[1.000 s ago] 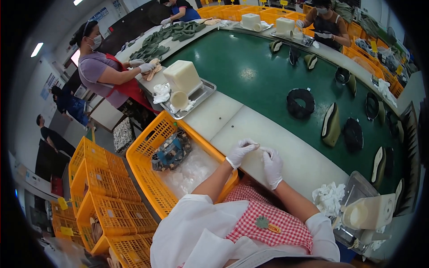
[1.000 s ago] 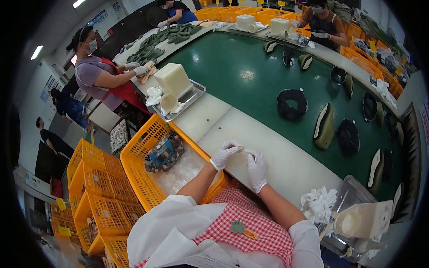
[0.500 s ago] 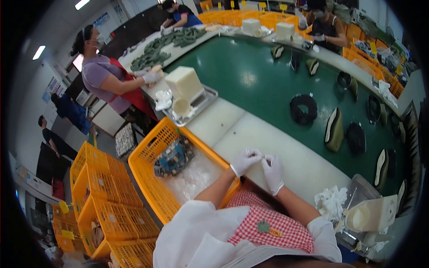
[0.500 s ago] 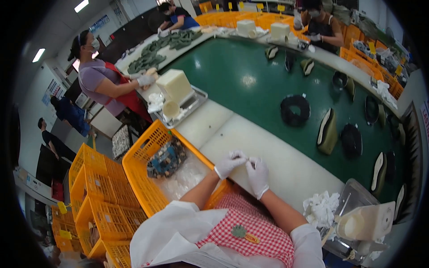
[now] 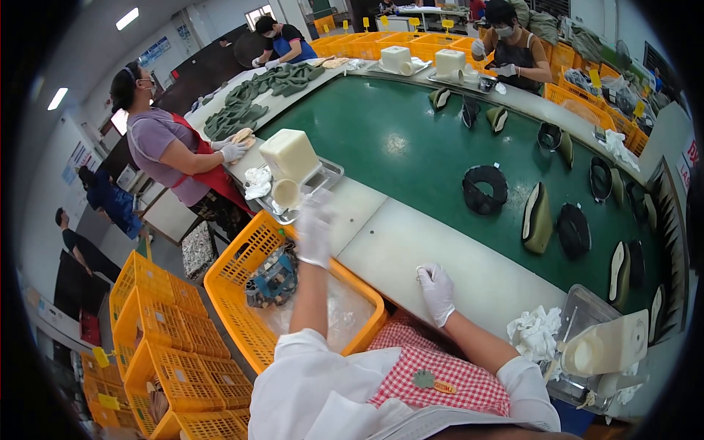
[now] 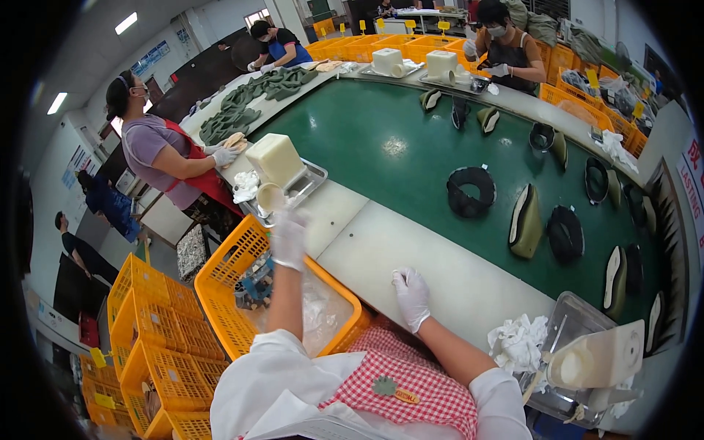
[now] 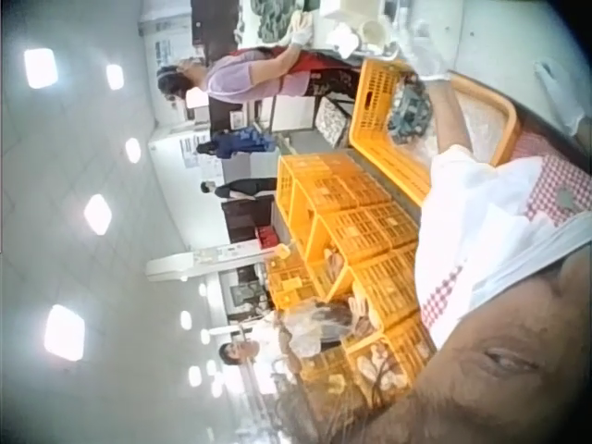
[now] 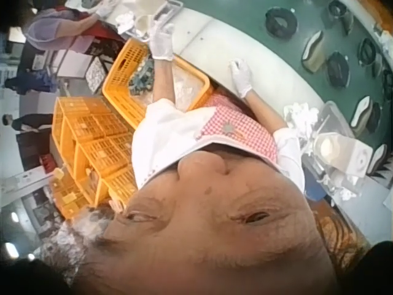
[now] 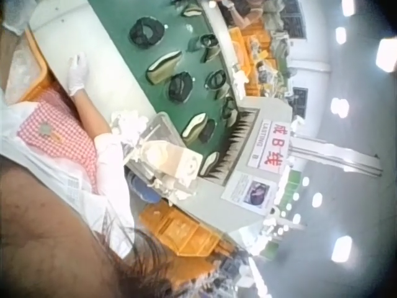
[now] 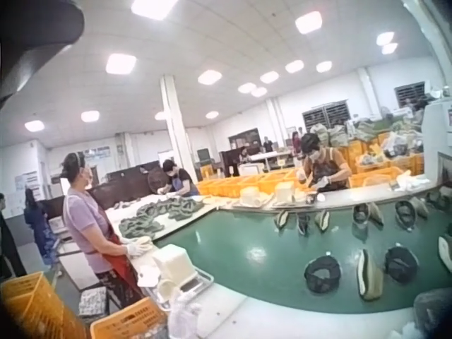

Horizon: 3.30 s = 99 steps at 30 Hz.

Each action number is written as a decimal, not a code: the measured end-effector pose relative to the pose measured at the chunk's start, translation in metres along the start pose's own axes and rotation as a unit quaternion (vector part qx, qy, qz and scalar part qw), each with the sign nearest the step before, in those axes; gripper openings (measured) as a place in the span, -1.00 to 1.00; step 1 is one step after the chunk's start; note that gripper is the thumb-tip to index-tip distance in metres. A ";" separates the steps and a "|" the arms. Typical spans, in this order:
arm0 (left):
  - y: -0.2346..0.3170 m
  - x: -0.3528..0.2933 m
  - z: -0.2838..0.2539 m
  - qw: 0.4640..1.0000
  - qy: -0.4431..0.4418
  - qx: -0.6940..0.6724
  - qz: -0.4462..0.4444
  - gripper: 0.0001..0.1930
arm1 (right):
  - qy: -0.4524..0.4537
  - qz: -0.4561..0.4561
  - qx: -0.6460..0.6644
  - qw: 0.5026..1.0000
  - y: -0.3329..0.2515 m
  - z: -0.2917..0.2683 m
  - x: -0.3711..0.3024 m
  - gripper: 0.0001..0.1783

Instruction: The person dips a brush into adhesive and applies it to the interiors of shoe uppers by hand, then hands an upper to another person.

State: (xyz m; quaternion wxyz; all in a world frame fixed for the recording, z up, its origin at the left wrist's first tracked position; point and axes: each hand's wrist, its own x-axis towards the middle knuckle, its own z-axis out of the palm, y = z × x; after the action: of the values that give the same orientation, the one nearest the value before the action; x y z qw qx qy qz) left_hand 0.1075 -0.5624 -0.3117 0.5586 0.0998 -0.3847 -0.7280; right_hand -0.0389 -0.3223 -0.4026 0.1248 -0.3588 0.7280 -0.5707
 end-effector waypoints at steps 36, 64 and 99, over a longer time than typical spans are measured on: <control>-0.108 -0.123 0.010 0.843 -0.244 0.420 -0.230 -0.86 | 0.024 0.003 0.022 0.999 -0.018 0.000 0.003 -0.93; 0.038 -0.104 -0.027 0.780 -0.297 0.287 -0.471 -0.79 | 0.037 -0.049 -0.079 0.995 0.002 0.011 0.005 -0.88; -0.065 -0.041 0.001 0.659 -0.633 0.398 0.086 -0.46 | -0.017 0.017 -0.104 0.994 0.014 0.010 0.000 -0.77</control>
State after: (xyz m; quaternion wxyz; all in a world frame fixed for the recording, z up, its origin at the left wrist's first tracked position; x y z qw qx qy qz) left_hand 0.0735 -0.5199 -0.3664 0.1471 -0.2053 -0.9052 -0.3417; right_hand -0.0383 -0.3282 -0.4181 0.1089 -0.3668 0.7871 -0.4838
